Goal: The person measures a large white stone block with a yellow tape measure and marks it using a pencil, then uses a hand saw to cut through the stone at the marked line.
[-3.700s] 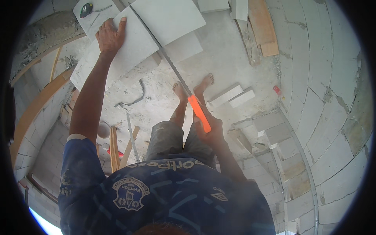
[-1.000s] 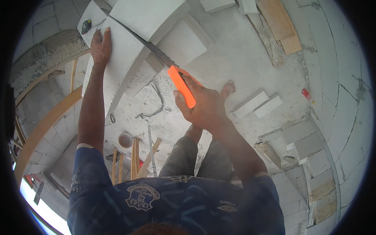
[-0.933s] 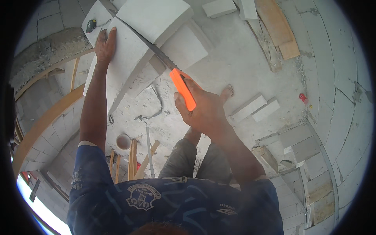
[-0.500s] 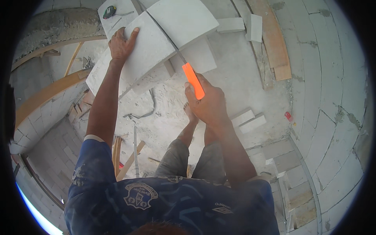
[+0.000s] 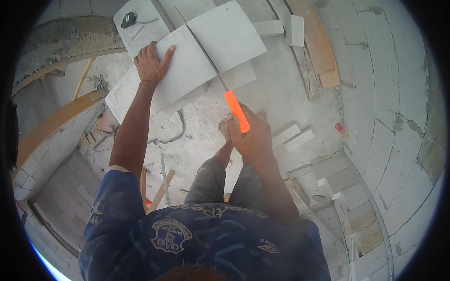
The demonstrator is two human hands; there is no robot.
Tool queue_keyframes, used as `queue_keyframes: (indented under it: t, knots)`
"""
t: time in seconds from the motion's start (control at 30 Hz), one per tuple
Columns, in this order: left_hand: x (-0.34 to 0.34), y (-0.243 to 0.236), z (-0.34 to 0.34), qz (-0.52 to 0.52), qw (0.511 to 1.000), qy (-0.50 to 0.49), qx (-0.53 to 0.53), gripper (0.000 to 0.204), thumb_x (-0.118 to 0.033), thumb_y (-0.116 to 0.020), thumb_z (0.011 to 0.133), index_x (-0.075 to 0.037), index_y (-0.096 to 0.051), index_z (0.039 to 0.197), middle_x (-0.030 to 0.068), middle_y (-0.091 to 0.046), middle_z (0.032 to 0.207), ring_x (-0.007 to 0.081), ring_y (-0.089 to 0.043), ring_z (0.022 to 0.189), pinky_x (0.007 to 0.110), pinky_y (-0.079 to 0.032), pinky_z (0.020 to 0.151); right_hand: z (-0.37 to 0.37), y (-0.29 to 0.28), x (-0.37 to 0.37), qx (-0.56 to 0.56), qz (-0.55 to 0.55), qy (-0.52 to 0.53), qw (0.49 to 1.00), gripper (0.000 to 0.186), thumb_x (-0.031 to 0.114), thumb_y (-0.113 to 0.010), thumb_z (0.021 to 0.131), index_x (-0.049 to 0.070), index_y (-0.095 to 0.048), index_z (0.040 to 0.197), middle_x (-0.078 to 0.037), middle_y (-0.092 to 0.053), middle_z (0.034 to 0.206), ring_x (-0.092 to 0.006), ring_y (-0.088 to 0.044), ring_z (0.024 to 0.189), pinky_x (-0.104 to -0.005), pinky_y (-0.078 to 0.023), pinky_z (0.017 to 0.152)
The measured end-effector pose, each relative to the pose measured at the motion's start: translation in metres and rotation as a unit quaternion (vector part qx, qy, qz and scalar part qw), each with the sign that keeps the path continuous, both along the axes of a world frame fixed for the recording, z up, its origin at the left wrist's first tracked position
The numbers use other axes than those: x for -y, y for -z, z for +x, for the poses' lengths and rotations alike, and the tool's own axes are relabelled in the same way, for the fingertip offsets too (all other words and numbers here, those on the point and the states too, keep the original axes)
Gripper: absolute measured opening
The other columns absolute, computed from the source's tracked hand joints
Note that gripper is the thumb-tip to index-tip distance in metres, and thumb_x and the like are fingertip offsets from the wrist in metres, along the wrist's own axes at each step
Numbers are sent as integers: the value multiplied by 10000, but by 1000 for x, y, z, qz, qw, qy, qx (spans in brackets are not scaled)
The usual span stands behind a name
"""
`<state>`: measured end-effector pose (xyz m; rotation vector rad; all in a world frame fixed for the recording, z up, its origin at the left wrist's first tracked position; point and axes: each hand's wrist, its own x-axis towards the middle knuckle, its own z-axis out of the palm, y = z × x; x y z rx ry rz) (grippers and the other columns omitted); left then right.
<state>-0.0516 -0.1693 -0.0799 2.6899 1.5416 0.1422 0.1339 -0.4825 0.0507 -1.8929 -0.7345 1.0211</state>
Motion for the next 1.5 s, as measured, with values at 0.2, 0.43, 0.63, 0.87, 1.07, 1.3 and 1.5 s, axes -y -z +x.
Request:
queue_keyframes:
  t: [0.2,0.43,0.63,0.87,1.07,1.3,1.5]
  knots:
    - [-5,-10,-2,-27,997,-44,-60,853,-779,-525,899,-26,-626,1288,184,-618,1312,341,-479,1349,570,-235,1174,5,-46,-33,34,-57,-21,998,357,236,-659,967,41,-685,1264,-143,-722,824,-227,-713,689,-348,-544,663]
    - [-12,-6,4,-68,996,-38,-49,859,-803,-472,903,-26,-604,1246,193,-593,1320,328,-445,1375,594,-189,1200,10,-17,-95,8,-140,-56,988,374,224,-640,976,24,-667,1291,-151,-731,833,-237,-725,722,-361,-553,679]
    - [-19,-23,-6,-100,991,-47,-75,854,-793,-463,915,-32,-596,1280,167,-596,1330,319,-433,1394,586,-190,1201,0,-44,-13,70,-27,-80,994,318,119,-580,1011,-9,-658,1291,-112,-682,783,-107,-549,688,-297,-497,634]
    - [-17,-14,6,-108,990,-42,-84,845,-785,-461,922,-39,-589,1299,152,-605,1338,322,-430,1400,589,-190,1193,13,11,-98,21,-124,-105,987,374,207,-619,988,40,-625,1323,-167,-745,967,-293,-750,854,-365,-570,748]
    - [-25,-17,-1,-90,993,-43,-68,817,-752,-538,911,-22,-584,1274,184,-600,1335,338,-452,1386,595,-219,1181,10,-30,-25,53,-42,-89,994,368,112,-625,977,21,-630,1332,-123,-679,781,-139,-592,643,-318,-507,614]
    - [-24,3,8,-46,998,-15,-51,826,-777,-519,904,-33,-624,1248,159,-628,1276,312,-490,1326,597,-252,1151,27,13,-89,4,-109,-89,990,374,177,-633,968,43,-630,1317,-184,-712,849,-247,-693,689,-360,-550,660]
    - [-24,-2,-8,-9,999,-15,-51,801,-772,-545,892,-41,-637,1207,162,-636,1216,302,-533,1255,612,-285,1127,29,-31,9,21,-29,-111,993,436,155,-600,980,-20,-596,1379,-159,-744,905,-201,-698,712,-333,-555,694]
